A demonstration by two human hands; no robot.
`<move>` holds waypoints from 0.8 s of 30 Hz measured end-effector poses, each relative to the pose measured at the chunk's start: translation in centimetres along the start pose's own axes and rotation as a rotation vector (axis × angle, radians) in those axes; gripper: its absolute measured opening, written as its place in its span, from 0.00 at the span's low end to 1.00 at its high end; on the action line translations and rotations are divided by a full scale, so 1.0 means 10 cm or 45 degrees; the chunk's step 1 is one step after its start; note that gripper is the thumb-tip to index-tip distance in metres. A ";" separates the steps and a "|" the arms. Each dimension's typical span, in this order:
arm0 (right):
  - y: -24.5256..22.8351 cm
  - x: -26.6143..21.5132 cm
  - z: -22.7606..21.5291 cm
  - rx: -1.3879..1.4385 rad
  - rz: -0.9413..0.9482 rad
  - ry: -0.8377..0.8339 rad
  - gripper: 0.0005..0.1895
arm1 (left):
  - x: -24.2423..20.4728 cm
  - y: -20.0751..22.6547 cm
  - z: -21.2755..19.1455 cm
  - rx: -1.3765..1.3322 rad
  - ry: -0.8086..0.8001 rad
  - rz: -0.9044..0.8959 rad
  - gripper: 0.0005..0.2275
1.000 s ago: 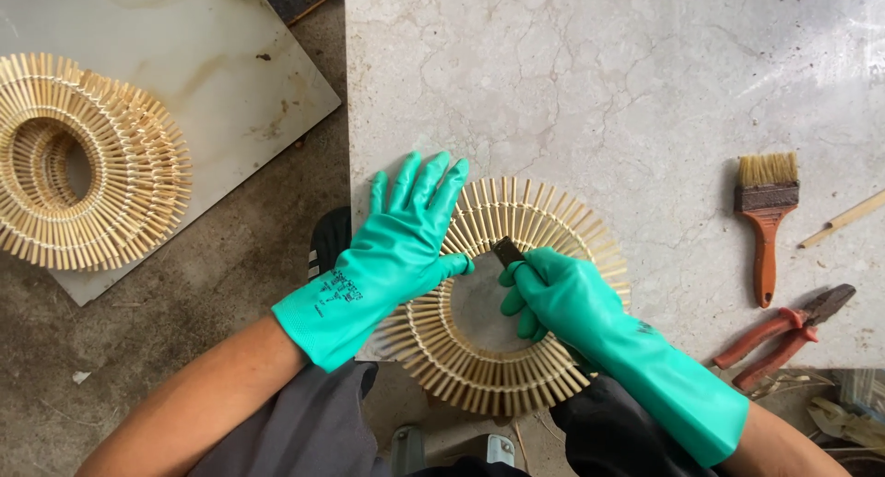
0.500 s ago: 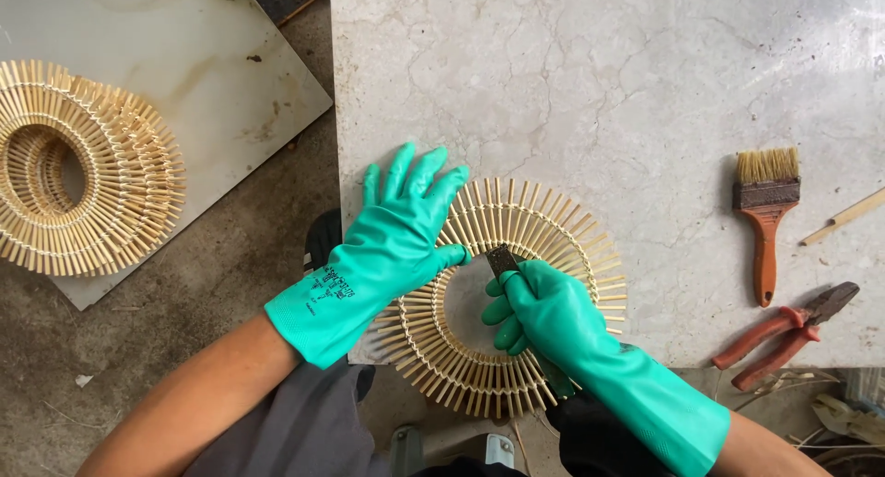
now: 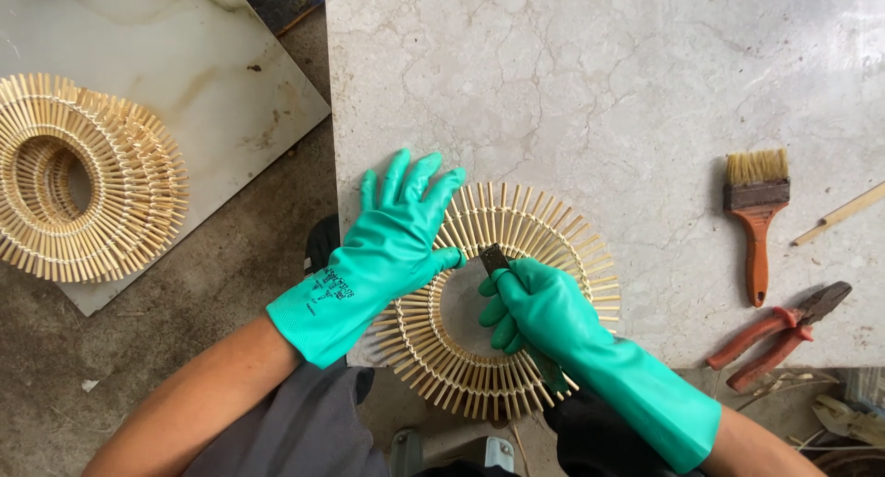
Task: The recorder is seen assembling a circular bamboo craft, inserting thin wooden sticks into a frame and using tools like a hammer, pliers, and a blade to secure and trim them.
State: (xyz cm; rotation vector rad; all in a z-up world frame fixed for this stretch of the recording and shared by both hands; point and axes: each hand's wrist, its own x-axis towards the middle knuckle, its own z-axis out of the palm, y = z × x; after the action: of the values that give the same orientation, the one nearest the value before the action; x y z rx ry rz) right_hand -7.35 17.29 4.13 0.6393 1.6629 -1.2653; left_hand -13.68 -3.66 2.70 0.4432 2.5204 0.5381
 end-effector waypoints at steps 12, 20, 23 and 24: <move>-0.04 0.00 -0.03 0.036 -0.008 -0.006 0.16 | 0.07 0.13 -0.16 0.101 -0.177 -0.076 0.43; 0.05 -0.01 -0.03 0.153 0.021 0.047 0.16 | 0.10 0.16 -0.14 0.086 -0.194 -0.125 0.48; 0.03 0.02 -0.04 0.154 0.011 0.040 0.16 | 0.13 0.15 -0.15 0.108 -0.206 -0.129 0.48; 0.02 0.01 -0.03 0.132 0.012 0.025 0.16 | 0.12 0.15 -0.15 0.113 -0.218 -0.130 0.47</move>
State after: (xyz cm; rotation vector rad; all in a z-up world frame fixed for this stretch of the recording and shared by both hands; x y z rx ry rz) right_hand -7.34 17.65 3.92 0.7233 1.6162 -1.3490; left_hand -15.23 -2.28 4.07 0.3739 2.3932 0.3358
